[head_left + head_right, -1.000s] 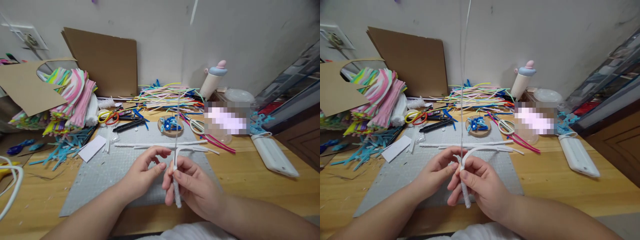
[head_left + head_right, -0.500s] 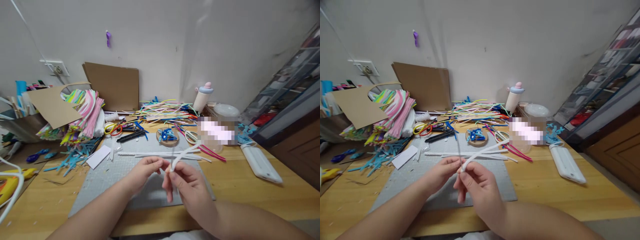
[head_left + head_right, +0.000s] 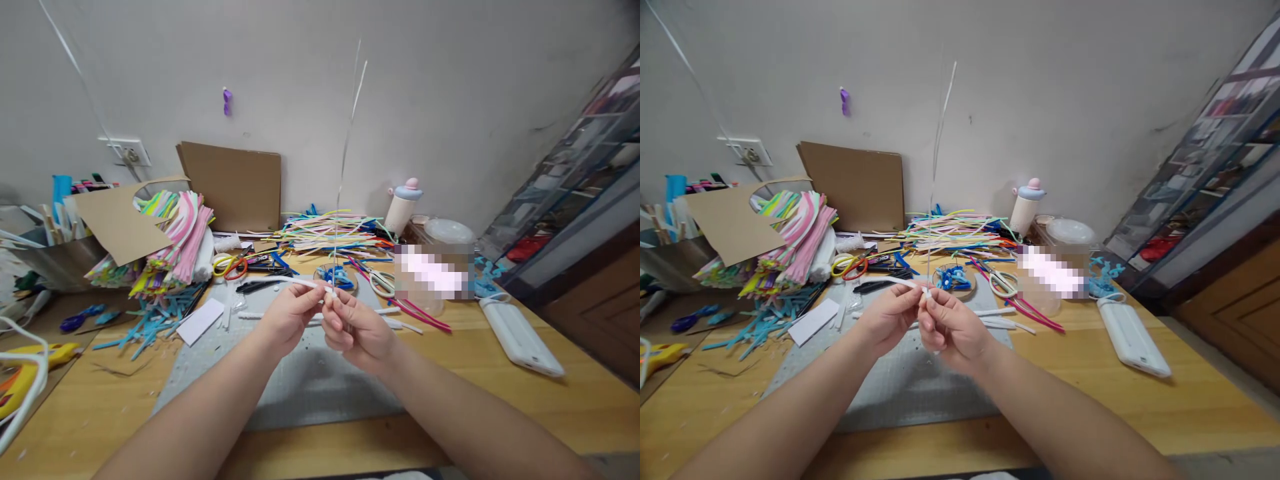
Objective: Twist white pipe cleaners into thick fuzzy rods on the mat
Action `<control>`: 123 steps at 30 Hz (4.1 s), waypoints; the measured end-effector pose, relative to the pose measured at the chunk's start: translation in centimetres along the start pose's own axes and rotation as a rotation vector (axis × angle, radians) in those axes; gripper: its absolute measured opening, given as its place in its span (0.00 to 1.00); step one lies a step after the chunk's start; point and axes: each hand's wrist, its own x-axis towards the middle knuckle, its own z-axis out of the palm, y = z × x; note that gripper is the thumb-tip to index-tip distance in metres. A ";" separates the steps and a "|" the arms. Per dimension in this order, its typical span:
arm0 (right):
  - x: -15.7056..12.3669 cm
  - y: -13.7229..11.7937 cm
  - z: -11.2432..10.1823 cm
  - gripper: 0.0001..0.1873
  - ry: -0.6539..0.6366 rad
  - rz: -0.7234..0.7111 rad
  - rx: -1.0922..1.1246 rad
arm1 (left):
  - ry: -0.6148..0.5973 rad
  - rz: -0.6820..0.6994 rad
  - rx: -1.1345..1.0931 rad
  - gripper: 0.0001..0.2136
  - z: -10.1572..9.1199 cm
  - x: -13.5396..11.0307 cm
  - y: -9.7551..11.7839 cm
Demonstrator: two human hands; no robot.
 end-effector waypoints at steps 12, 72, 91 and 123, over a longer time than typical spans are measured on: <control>0.9 2.2 -3.1 0.10 0.370 -0.119 -0.099 | 0.274 0.468 0.634 0.05 -1.3 0.1 -3.0; 1.6 2.7 -4.6 0.11 0.368 -0.198 -0.068 | 0.243 -0.007 -0.203 0.05 -3.3 2.2 -3.8; 1.7 3.9 -5.5 0.13 0.457 -0.179 -0.316 | 0.170 0.616 1.078 0.07 -2.9 0.8 -4.4; 2.6 3.7 -3.8 0.07 0.263 -0.120 -0.699 | 0.268 0.060 0.043 0.16 -2.7 1.8 -3.1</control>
